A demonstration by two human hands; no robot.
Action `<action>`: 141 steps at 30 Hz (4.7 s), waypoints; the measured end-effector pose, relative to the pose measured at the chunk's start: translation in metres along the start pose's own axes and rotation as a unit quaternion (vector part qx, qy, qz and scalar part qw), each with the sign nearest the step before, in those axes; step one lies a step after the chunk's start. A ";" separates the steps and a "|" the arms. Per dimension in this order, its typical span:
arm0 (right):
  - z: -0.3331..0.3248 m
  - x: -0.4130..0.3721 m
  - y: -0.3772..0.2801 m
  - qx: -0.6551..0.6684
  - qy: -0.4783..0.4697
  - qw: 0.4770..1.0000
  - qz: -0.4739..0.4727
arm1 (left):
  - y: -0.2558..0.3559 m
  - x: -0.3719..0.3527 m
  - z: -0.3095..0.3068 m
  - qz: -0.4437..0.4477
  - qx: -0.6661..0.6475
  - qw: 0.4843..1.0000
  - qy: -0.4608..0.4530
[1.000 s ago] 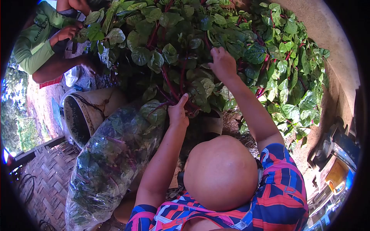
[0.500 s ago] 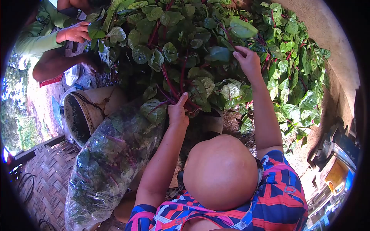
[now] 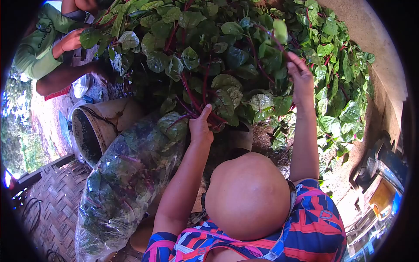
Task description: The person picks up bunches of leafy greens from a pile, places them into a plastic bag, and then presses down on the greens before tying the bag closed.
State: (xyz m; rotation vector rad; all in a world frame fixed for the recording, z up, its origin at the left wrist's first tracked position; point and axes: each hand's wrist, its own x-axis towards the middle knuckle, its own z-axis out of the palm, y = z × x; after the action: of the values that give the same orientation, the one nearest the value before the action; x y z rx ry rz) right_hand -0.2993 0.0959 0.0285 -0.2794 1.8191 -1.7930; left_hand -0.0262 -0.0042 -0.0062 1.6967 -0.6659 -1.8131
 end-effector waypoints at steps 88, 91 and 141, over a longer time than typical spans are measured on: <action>0.051 0.063 0.031 -0.563 0.056 0.793 -0.225 | -0.016 0.013 0.010 -0.051 -0.021 0.998 -0.016; 0.058 0.060 0.060 -0.560 -0.003 0.814 -0.155 | -0.016 0.012 0.010 -0.033 -0.032 0.999 -0.024; 0.090 -0.040 0.041 -0.269 -0.382 0.884 0.013 | -0.018 0.036 0.021 0.114 0.327 0.882 -0.320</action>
State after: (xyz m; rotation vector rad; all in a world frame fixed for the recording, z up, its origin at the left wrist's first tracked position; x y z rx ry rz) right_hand -0.2095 0.0435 0.0035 -1.0073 1.6383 -0.8879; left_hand -0.0502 -0.0172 -0.0427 1.2422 -1.8491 -2.1040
